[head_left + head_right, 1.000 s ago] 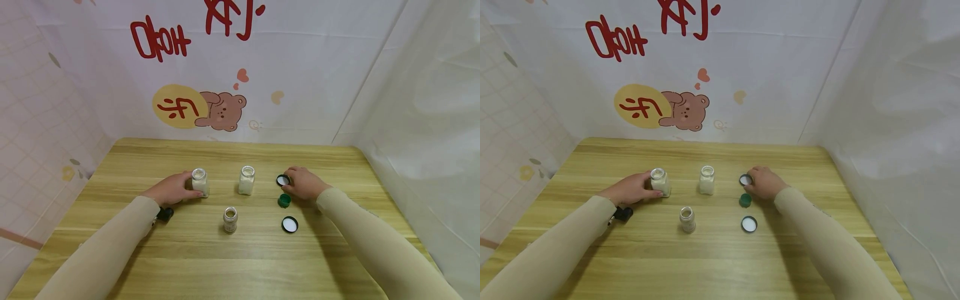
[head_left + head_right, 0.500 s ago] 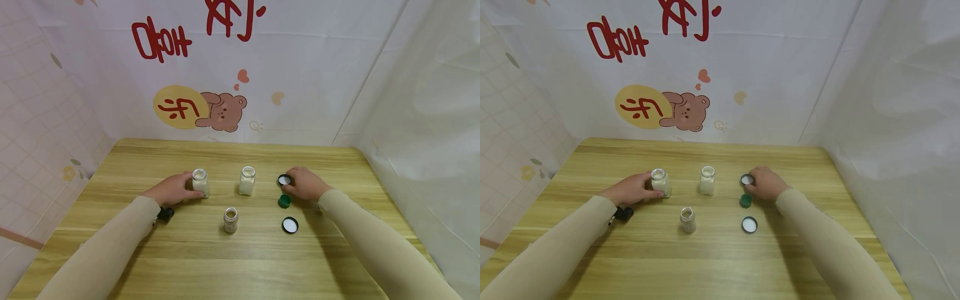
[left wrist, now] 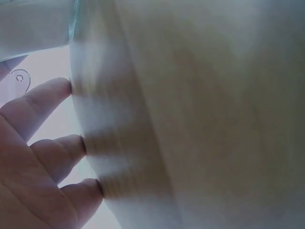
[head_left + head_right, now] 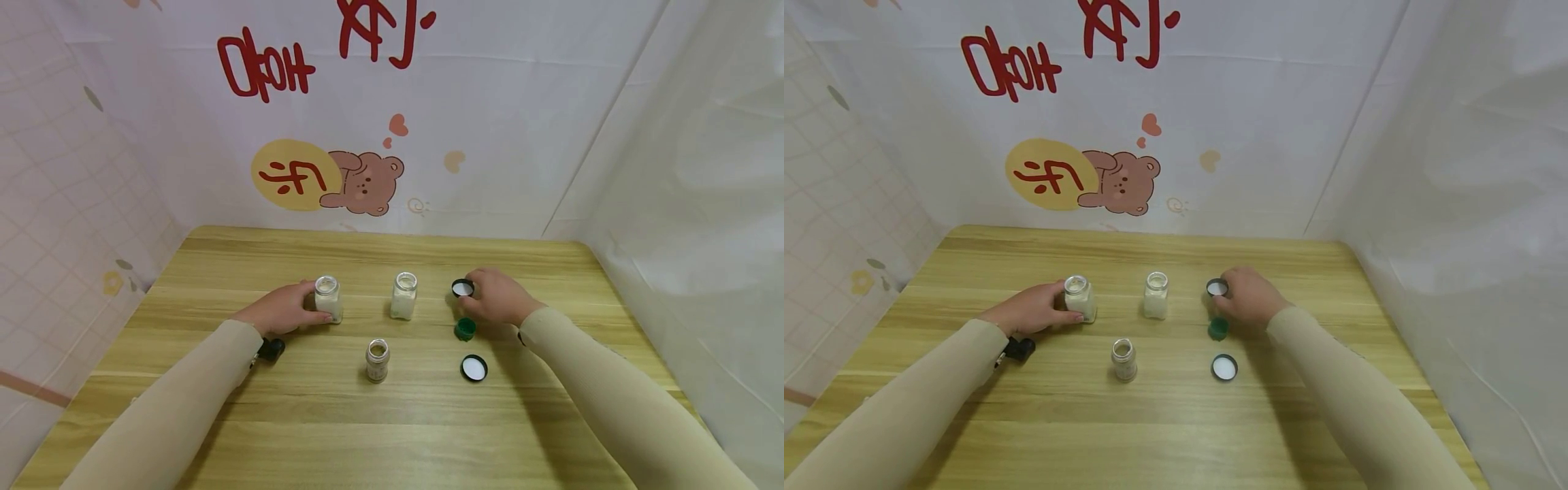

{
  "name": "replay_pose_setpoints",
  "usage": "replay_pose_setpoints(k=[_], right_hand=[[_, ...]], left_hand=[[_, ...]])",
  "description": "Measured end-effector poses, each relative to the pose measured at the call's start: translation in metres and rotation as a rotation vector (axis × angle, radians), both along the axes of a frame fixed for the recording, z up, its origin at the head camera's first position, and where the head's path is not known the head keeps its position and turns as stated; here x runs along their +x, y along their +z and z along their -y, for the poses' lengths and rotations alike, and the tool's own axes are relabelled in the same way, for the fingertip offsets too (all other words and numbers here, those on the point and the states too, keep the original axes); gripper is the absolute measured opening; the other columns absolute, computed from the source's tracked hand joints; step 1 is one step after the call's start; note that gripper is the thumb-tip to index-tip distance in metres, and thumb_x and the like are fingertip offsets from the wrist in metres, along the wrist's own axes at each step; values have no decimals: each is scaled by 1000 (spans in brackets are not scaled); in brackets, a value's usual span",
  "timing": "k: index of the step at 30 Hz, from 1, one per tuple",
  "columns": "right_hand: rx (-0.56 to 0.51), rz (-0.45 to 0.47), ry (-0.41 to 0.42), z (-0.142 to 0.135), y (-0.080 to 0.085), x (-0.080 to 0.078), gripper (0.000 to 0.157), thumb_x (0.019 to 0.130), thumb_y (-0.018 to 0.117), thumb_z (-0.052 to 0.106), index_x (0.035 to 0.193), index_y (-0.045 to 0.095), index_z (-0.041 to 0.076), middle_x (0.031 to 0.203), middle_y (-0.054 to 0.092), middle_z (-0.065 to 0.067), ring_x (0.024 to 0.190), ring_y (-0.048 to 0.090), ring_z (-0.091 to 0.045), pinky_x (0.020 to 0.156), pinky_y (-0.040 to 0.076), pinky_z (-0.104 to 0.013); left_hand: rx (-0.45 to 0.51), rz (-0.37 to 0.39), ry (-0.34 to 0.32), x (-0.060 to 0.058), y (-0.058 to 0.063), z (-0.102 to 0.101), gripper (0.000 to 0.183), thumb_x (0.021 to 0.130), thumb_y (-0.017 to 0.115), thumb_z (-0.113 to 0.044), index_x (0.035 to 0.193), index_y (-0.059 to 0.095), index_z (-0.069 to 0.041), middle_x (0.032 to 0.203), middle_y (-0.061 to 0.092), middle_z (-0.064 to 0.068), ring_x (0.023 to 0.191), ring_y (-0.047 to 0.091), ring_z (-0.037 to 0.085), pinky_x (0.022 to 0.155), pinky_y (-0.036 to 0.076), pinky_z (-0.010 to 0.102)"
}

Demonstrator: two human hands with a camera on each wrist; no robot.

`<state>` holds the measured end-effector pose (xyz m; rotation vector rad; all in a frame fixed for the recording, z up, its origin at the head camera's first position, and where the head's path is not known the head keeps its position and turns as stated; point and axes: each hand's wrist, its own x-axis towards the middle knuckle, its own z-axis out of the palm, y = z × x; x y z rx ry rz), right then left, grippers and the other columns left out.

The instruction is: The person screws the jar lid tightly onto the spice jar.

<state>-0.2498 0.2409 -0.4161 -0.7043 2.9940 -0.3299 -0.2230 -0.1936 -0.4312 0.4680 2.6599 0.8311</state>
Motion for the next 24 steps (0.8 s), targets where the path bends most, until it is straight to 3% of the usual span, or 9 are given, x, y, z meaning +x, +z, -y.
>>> replay_pose_setpoints(k=[11,18,24], right_hand=[[-35,15,-2,4,18,3,34,86,58,42,103,59,13,101,61,-2,93,57,-20,82,47,-39],[-57,-21,18,6,26,1,30,86,58,43,98,59,16,94,61,2,84,56,-17,77,47,-36],[-83,-43,28,11,34,3,32,85,61,41,101,60,13,100,62,-2,93,57,-22,82,46,-39]], left_hand=[[-11,4,-1,0,3,0,63,72,68,-62,127,46,-40,120,57,-3,120,48,23,102,34,52],[-8,5,1,-1,1,0,63,71,68,-62,126,47,-40,118,58,-5,119,49,22,102,34,52],[-6,20,10,-1,3,0,64,71,68,-62,126,46,-40,120,57,-4,120,47,23,103,33,53]])
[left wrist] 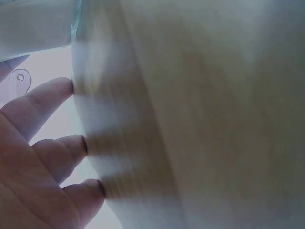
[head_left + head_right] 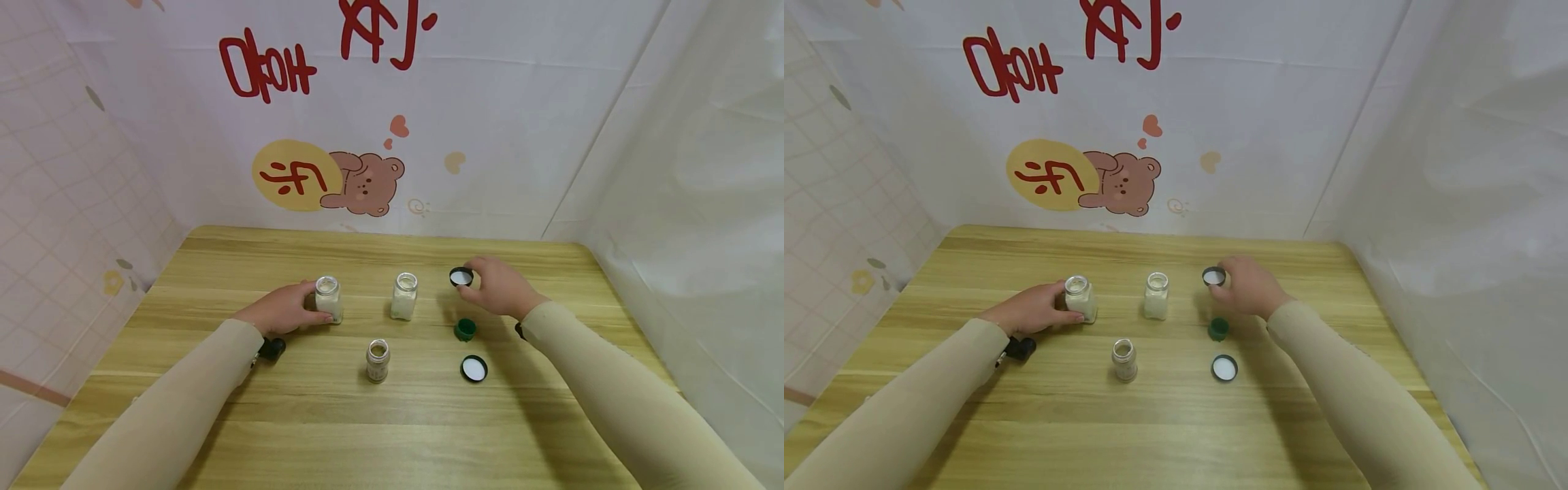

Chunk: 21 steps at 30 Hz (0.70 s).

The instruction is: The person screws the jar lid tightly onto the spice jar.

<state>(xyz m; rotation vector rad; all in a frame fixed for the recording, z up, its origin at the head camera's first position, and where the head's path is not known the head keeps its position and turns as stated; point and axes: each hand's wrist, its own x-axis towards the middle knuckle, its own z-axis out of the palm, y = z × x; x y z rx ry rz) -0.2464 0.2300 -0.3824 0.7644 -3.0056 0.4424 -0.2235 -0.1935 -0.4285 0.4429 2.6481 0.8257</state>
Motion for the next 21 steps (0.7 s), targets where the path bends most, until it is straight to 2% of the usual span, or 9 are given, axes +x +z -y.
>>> replay_pose_setpoints(k=[6,13,21], right_hand=[[2,-7,7,5,3,-2,32,84,60,43,101,58,16,103,60,-1,97,56,-23,83,45,-39],[-5,-68,-5,15,15,0,36,81,62,43,103,60,14,106,61,-4,103,54,-23,88,45,-39],[2,-99,19,27,26,5,34,80,62,43,101,60,17,107,60,-1,105,53,-21,88,45,-38]], left_hand=[[-3,2,4,0,-1,0,64,70,68,-64,126,47,-40,118,58,-4,119,48,22,103,33,53],[1,5,5,0,0,-1,61,72,68,-61,125,47,-40,118,58,-4,118,49,22,102,34,52],[-5,6,4,2,2,-2,61,74,68,-58,127,46,-38,120,57,-3,119,48,22,102,34,52]])
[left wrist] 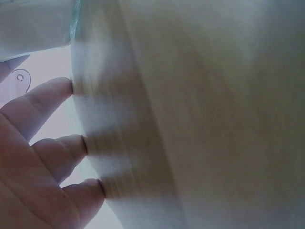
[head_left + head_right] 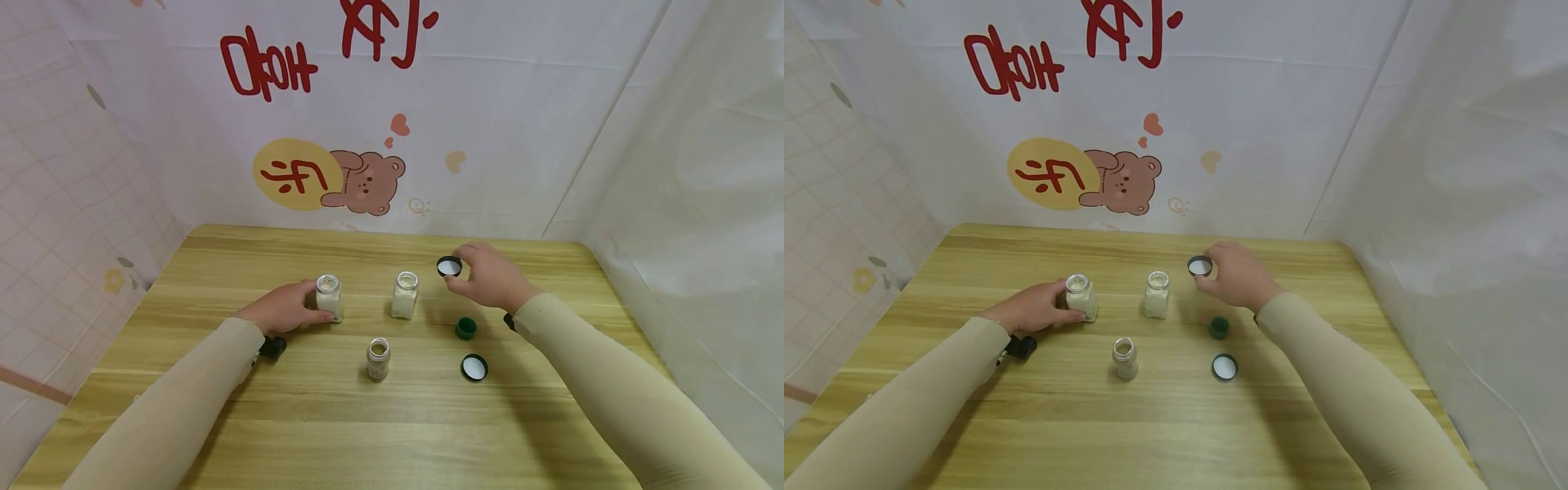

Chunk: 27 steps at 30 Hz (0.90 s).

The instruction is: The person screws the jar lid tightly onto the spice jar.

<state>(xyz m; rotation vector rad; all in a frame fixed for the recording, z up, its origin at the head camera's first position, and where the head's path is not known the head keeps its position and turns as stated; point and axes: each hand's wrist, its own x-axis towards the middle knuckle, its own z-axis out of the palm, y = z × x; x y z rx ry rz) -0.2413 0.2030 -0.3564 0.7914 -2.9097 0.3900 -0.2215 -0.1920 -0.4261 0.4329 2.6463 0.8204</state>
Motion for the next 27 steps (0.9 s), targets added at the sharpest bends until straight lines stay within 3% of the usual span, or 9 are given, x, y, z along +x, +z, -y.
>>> replay_pose_setpoints(k=[9,17,27], right_hand=[[12,-38,31,17,6,2,28,79,60,46,94,58,23,99,58,7,101,52,-15,82,45,-32],[1,-41,89,33,13,6,24,80,60,43,91,57,23,93,56,10,99,51,-14,89,42,-32],[23,-102,163,57,16,5,26,79,59,43,92,57,20,89,56,9,88,53,-13,84,44,-30]], left_hand=[[-6,1,-1,0,0,0,61,74,68,-58,127,46,-39,122,55,-2,119,48,22,101,35,51],[-2,-1,0,-1,-1,0,60,74,69,-58,126,46,-40,123,54,-2,120,47,23,102,35,52],[4,4,-3,-2,-2,1,60,73,68,-59,126,47,-39,123,55,-2,121,47,23,103,33,52]])
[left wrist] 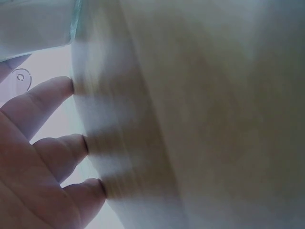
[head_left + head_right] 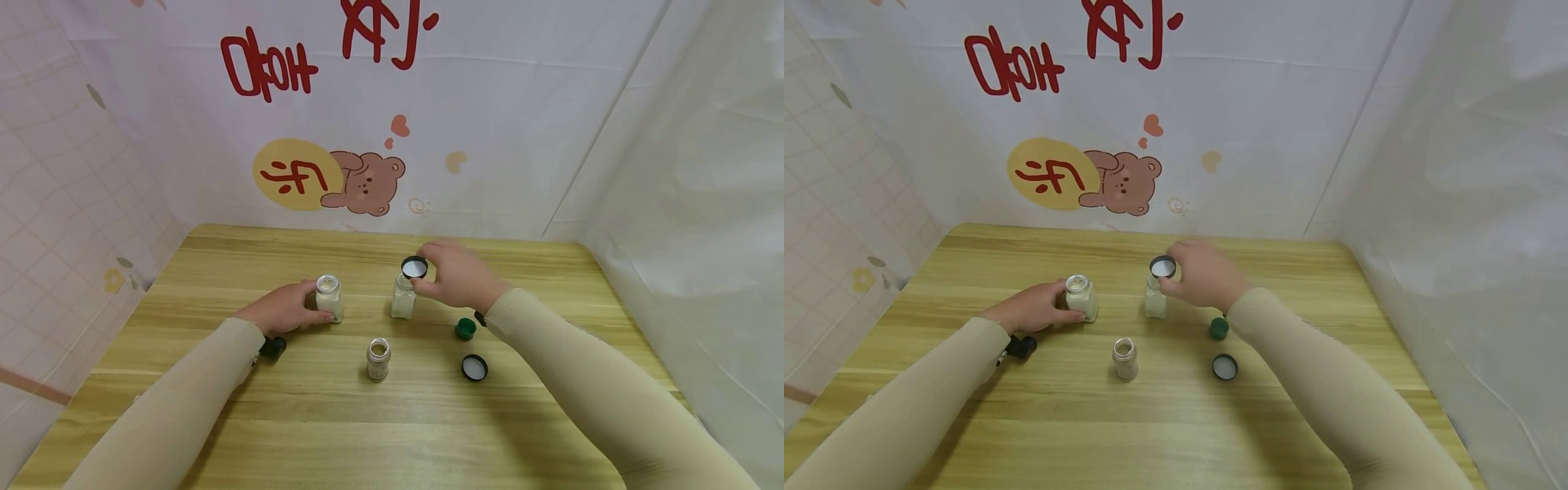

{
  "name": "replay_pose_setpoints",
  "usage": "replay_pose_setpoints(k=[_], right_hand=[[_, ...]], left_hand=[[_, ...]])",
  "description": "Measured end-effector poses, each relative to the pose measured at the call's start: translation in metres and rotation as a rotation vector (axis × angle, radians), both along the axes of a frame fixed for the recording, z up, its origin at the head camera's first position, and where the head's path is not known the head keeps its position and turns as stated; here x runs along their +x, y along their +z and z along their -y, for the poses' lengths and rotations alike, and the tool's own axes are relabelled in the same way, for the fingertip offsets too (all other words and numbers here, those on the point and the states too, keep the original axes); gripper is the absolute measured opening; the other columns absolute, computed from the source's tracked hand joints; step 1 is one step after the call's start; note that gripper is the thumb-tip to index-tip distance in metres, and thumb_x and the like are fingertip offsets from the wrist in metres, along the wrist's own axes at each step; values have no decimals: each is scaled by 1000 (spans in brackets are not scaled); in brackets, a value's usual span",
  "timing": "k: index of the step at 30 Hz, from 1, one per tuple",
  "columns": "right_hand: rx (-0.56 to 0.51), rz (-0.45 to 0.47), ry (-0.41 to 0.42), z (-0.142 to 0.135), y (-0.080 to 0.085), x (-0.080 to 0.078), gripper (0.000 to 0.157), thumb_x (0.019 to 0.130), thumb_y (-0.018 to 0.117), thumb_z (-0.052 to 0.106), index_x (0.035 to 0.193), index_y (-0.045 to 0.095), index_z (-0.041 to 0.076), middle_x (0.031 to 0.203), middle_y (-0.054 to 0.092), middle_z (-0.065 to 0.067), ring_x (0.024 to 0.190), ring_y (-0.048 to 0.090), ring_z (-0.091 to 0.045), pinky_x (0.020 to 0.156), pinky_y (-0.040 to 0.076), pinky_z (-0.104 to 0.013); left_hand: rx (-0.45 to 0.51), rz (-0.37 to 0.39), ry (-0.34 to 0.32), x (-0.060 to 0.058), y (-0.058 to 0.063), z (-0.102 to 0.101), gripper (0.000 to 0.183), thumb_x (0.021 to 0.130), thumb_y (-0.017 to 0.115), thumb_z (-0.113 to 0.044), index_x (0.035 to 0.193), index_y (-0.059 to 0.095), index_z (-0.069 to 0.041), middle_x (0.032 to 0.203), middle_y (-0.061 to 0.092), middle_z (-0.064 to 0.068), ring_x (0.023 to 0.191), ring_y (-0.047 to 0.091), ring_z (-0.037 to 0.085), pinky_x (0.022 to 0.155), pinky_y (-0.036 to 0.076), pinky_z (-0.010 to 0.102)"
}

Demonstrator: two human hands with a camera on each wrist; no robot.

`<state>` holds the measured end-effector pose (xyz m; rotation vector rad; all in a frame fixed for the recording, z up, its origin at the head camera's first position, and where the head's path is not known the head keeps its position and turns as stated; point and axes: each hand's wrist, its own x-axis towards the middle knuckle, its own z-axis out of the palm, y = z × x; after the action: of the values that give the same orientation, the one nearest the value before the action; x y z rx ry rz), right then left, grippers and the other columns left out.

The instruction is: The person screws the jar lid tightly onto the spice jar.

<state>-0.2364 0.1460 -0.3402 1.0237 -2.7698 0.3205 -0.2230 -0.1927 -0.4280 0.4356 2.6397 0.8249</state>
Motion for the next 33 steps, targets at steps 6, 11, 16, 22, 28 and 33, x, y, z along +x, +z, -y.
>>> replay_pose_setpoints(k=[6,11,16,22,28,33], right_hand=[[9,-1,18,12,2,1,26,79,58,44,91,57,21,89,55,11,90,52,-11,89,42,-30],[6,-6,42,20,3,1,26,79,58,45,91,57,21,90,56,10,93,51,-12,92,40,-31],[7,-37,68,28,0,0,25,79,58,43,89,57,20,91,57,9,95,52,-14,93,39,-31],[42,-53,77,37,1,2,30,79,56,45,92,58,19,95,59,7,100,52,-16,94,40,-31],[66,-29,76,46,4,5,33,78,57,46,94,59,17,98,59,5,104,51,-18,95,40,-31],[88,-42,90,53,4,5,36,78,57,45,97,61,15,99,61,4,103,52,-17,95,40,-30]], left_hand=[[6,1,-3,-1,-2,0,60,73,69,-60,125,47,-40,122,56,-4,121,47,22,103,33,52],[13,-8,-14,-1,-1,0,57,73,69,-59,123,48,-41,118,57,-5,118,49,21,102,34,51],[16,-15,-25,0,1,-1,56,74,69,-58,122,48,-40,115,59,-4,114,51,21,100,36,49],[15,-12,-21,-1,-1,-1,57,73,69,-59,123,47,-41,117,58,-4,116,50,22,100,36,50],[17,-10,-18,1,2,-2,55,74,69,-57,122,48,-41,116,58,-4,115,50,22,101,35,50],[18,-3,-10,1,2,-1,54,74,70,-56,122,47,-42,116,58,-5,116,50,21,102,35,49]])
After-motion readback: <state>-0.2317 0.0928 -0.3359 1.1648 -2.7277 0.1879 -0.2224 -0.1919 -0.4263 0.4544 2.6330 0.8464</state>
